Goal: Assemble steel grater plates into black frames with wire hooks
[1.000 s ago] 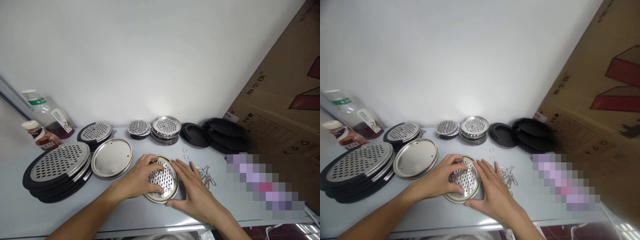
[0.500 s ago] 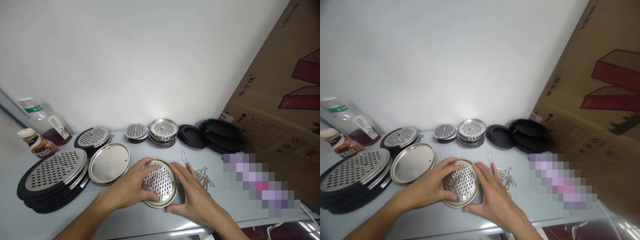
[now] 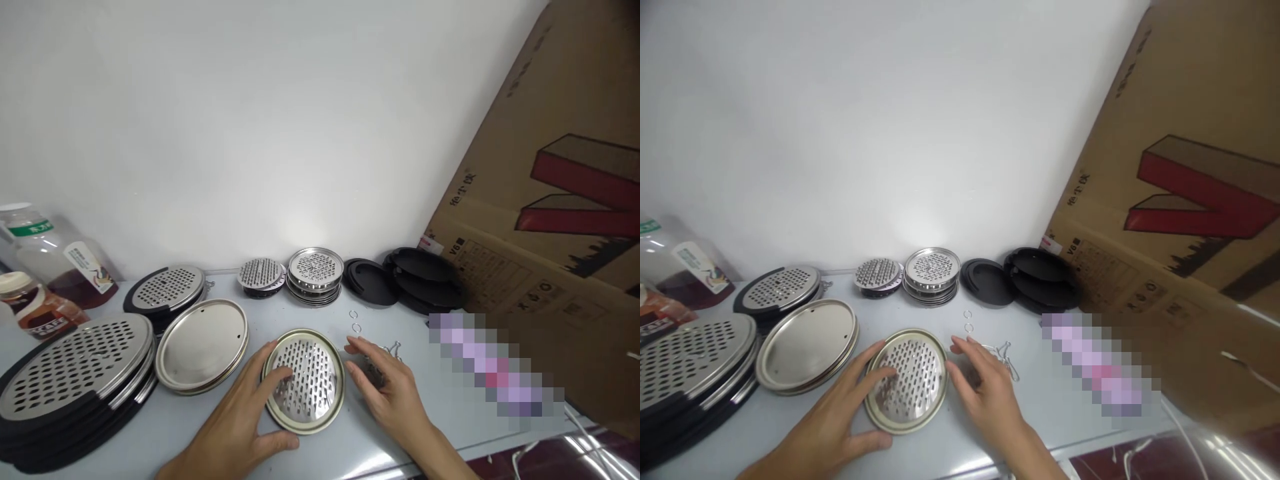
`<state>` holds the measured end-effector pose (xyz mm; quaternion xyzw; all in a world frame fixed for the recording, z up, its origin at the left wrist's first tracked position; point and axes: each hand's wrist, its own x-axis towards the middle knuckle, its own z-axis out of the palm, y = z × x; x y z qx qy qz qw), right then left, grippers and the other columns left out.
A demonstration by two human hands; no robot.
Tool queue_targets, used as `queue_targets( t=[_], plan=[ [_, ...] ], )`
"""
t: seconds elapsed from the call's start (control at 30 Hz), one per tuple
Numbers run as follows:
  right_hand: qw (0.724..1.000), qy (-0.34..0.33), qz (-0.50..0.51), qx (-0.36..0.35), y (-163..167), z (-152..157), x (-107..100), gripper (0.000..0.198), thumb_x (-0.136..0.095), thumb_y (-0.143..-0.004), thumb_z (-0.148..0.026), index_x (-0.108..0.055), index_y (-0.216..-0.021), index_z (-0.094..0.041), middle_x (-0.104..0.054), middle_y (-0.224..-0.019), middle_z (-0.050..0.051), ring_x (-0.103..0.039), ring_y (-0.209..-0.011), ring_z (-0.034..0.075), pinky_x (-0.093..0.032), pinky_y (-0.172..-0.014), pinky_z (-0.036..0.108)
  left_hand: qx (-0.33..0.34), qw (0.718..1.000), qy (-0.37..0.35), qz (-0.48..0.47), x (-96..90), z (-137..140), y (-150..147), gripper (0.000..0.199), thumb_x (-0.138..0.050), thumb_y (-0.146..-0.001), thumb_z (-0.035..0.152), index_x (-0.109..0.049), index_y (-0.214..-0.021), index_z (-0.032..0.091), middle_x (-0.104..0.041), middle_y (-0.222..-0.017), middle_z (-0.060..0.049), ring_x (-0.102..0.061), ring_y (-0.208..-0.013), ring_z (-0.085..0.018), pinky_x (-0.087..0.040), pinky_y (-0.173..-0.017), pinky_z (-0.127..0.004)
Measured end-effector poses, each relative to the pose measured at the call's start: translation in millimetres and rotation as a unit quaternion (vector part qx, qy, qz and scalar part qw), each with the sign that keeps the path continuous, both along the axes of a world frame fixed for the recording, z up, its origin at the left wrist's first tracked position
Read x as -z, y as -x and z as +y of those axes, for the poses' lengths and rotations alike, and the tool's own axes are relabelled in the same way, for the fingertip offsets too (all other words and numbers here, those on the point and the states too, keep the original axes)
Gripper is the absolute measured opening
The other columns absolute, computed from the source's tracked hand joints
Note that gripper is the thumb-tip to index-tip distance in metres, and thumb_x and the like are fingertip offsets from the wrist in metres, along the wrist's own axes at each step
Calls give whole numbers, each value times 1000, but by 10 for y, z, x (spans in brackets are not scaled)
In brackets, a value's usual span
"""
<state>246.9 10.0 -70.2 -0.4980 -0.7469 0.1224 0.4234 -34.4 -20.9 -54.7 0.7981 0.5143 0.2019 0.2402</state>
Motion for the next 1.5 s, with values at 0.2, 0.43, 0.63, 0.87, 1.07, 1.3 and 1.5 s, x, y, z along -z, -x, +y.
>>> queue_targets(
  t=[0.2,0.43,0.63,0.87,1.07,1.3,1.5],
  plan=[
    [999,0,-33,-12,29,24,-17,24,-57,-91,-33,-69,-110,-25,-76,-102,6,-67,-109,30,-57,-91,47,-1,1000,-8,-14,-46,24,-16,65,-80,-72,40,-53,-130,34,-27,-158,-6,-32,-141,-38,-36,-112,-53],
    [1000,-2,-16,-7,27,2,-32,22,-57,-92,-32,-71,-106,-24,-76,-99,7,-68,-106,30,-57,-91,46,-9,1000,2,10,-18,22,-16,68,-81,-71,41,-52,-132,35,-21,-160,-5,-26,-143,-38,-33,-113,-55],
    [998,-38,-23,-33,21,146,-301,23,-52,-94,-30,-71,-106,-25,-74,-103,8,-70,-96,26,-59,-83,39,-3,1000,-13,15,-9,20,-22,67,-81,-71,41,-52,-131,34,-22,-160,-7,-21,-145,-39,-30,-113,-60],
    [983,-84,-164,-14,40,934,-552,32,-45,-95,-23,-68,-117,-22,-66,-123,9,-69,-102,26,-58,-87,41,-7,1000,2,8,-31,21,-20,67,-81,-70,44,-53,-130,34,-21,-160,-7,-19,-145,-40,-28,-113,-61],
    [973,-112,-203,-3,110,1306,-473,37,-39,-96,-16,-66,-121,-20,-64,-128,10,-68,-104,25,-56,-89,40,-14,1000,20,6,-48,18,-20,68,-81,-70,43,-53,-131,35,-22,-160,-6,-18,-146,-38,-25,-115,-60],
    [961,-155,-228,-16,79,1403,-336,36,-38,-96,-13,-69,-113,-17,-69,-111,11,-66,-94,24,-55,-81,36,-10,999,32,17,-54,16,-15,70,-81,-70,46,-51,-133,36,-18,-161,-4,-15,-147,-38,-24,-115,-58],
    [952,-190,-240,-24,52,1453,-349,33,-39,-96,-12,-70,-106,-17,-68,-106,11,-63,-90,23,-53,-78,34,-5,1000,21,18,-62,14,-22,68,-80,-71,46,-52,-132,34,-20,-161,-6,-17,-146,-39,-26,-114,-59]
  ],
)
